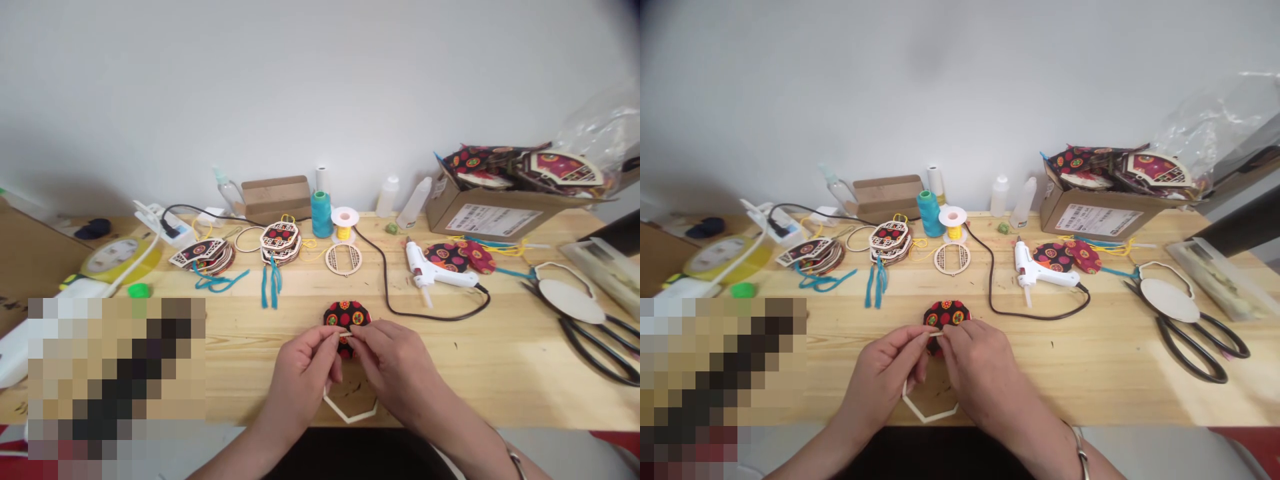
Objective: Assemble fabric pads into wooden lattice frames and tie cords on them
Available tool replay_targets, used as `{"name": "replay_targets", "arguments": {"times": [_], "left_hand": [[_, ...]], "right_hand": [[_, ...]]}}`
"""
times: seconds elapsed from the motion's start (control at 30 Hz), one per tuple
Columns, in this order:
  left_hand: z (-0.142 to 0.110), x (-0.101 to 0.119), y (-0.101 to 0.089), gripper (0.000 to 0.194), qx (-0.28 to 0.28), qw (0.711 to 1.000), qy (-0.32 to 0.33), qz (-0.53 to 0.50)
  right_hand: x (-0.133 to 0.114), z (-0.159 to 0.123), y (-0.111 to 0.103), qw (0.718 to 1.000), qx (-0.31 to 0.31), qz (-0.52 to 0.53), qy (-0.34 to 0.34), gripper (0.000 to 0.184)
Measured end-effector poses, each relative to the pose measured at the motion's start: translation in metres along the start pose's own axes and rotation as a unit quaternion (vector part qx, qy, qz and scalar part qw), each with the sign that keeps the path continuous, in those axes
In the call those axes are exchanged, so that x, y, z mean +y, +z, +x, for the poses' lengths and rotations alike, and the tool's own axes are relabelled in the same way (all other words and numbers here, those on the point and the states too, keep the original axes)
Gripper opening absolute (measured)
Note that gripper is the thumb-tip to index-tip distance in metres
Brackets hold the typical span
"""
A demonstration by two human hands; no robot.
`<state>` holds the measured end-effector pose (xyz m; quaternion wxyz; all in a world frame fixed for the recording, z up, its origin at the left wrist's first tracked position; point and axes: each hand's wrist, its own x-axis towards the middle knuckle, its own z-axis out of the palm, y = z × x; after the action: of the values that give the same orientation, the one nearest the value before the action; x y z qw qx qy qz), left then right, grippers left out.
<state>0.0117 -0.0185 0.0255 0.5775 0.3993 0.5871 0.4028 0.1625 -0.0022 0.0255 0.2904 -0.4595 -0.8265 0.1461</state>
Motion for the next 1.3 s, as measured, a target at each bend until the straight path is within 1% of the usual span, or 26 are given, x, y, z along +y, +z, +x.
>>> {"name": "replay_targets", "arguments": {"times": [0.13, 0.23, 0.3, 0.37, 0.5, 0.6, 0.7, 0.8, 0.97, 1.0, 1.07, 1.1, 1.2, 1.23, 1.27, 1.3], "left_hand": [[0.0, 0.002, 0.0, 0.028, 0.002, 1.0, 0.004, 0.01], [-0.001, 0.005, -0.001, 0.028, 0.009, 1.0, 0.005, 0.006], [-0.001, 0.006, -0.001, 0.029, 0.019, 1.0, 0.001, -0.005], [-0.001, 0.006, -0.002, 0.03, 0.026, 1.0, -0.001, -0.017], [0.0, 0.003, -0.004, 0.031, 0.019, 0.998, -0.007, -0.056], [-0.002, 0.003, -0.005, 0.036, 0.007, 0.993, -0.024, -0.113], [-0.002, 0.005, -0.006, 0.045, 0.011, 0.986, -0.051, -0.159], [-0.002, 0.005, -0.007, 0.046, 0.008, 0.984, -0.042, -0.171], [0.001, -0.001, -0.007, 0.038, 0.0, 0.99, 0.009, -0.139], [0.002, -0.002, -0.007, 0.037, -0.002, 0.991, 0.02, -0.131], [0.004, -0.002, -0.006, 0.037, 0.002, 0.993, 0.038, -0.115], [0.005, -0.001, -0.006, 0.037, 0.006, 0.993, 0.044, -0.106], [0.007, 0.005, -0.005, 0.033, 0.009, 0.994, 0.069, -0.08], [0.008, 0.006, -0.005, 0.03, 0.009, 0.994, 0.079, -0.073], [0.008, 0.007, -0.004, 0.027, 0.01, 0.994, 0.09, -0.065], [0.007, 0.008, -0.004, 0.024, 0.012, 0.994, 0.097, -0.058]], "right_hand": [[-0.001, -0.003, 0.003, 1.0, 0.01, -0.001, 0.002, 0.023], [-0.001, -0.004, 0.001, 0.999, 0.02, 0.032, 0.016, 0.024], [0.0, -0.004, -0.003, 0.995, 0.022, 0.084, 0.052, 0.023], [0.0, -0.002, -0.008, 0.982, 0.006, 0.152, 0.108, 0.022], [0.0, 0.002, -0.014, 0.932, -0.042, 0.272, 0.234, 0.021], [0.001, 0.006, -0.014, 0.886, -0.041, 0.34, 0.313, 0.025], [0.004, 0.009, -0.013, 0.848, -0.025, 0.392, 0.356, 0.03], [0.007, 0.01, -0.011, 0.83, -0.013, 0.409, 0.378, 0.033], [0.008, 0.01, -0.011, 0.815, -0.01, 0.429, 0.391, 0.032], [0.008, 0.01, -0.011, 0.808, -0.011, 0.44, 0.392, 0.032], [0.006, 0.01, -0.011, 0.779, -0.032, 0.487, 0.394, 0.034], [0.005, 0.009, -0.011, 0.757, -0.051, 0.52, 0.393, 0.035], [0.003, 0.007, -0.009, 0.676, -0.114, 0.607, 0.401, 0.038], [0.002, 0.006, -0.007, 0.658, -0.127, 0.621, 0.406, 0.037], [0.001, 0.005, -0.006, 0.647, -0.141, 0.627, 0.41, 0.037], [0.001, 0.004, -0.005, 0.642, -0.159, 0.625, 0.413, 0.037]]}}
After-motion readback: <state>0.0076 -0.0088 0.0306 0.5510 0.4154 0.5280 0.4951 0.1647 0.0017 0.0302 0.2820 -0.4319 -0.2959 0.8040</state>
